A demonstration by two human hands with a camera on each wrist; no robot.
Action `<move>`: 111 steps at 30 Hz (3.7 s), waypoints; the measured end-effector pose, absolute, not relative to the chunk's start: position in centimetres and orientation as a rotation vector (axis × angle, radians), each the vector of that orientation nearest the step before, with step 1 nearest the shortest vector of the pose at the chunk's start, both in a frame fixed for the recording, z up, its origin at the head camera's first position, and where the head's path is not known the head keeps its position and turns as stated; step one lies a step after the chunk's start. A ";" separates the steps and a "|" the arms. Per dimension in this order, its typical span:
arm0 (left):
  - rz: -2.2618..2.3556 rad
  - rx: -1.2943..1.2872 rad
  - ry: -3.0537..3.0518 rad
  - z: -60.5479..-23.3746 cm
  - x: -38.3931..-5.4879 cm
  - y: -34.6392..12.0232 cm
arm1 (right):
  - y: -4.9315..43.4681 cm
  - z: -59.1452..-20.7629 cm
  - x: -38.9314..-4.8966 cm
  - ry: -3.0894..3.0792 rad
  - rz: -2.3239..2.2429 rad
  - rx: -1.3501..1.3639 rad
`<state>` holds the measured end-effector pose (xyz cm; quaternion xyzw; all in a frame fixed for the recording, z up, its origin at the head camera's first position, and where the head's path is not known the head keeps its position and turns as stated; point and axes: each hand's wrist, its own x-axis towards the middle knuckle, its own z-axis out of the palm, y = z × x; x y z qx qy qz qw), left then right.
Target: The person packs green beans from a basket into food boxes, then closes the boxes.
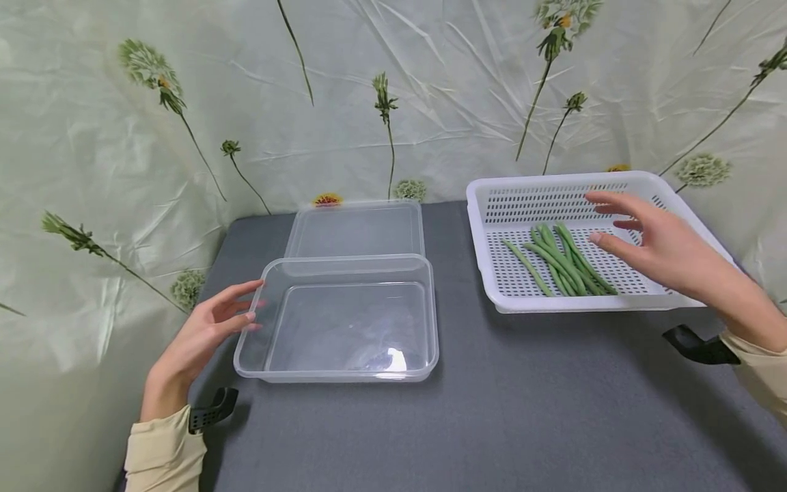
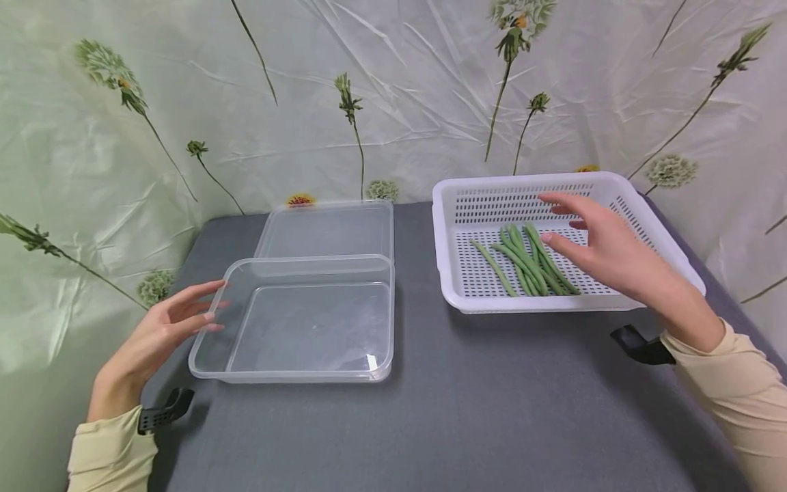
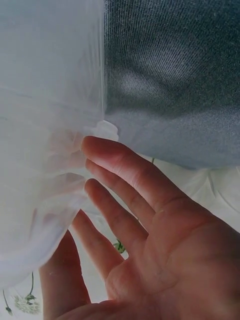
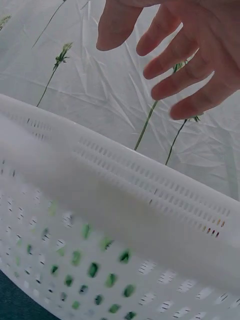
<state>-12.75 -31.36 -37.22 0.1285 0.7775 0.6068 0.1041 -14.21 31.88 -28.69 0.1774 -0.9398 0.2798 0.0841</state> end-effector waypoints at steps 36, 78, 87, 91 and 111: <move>1.784 0.367 2.281 -37.3 -12.7 -31.6 | 36.8 -31.2 -25.1 -3.228 1.415 0.535; 1.758 0.381 2.299 -37.5 -12.5 -31.7 | 38.1 -34.5 -25.4 -3.464 1.525 0.441; 1.764 0.381 2.284 -37.4 -12.5 -31.6 | 37.9 -32.7 -24.8 -3.406 1.495 0.518; 1.763 0.369 2.287 -37.4 -12.5 -31.6 | 37.6 -31.8 -24.4 -3.365 1.474 0.579; 1.785 0.370 2.281 -37.7 -12.5 -31.1 | 36.0 -28.6 -21.5 -3.190 1.476 0.750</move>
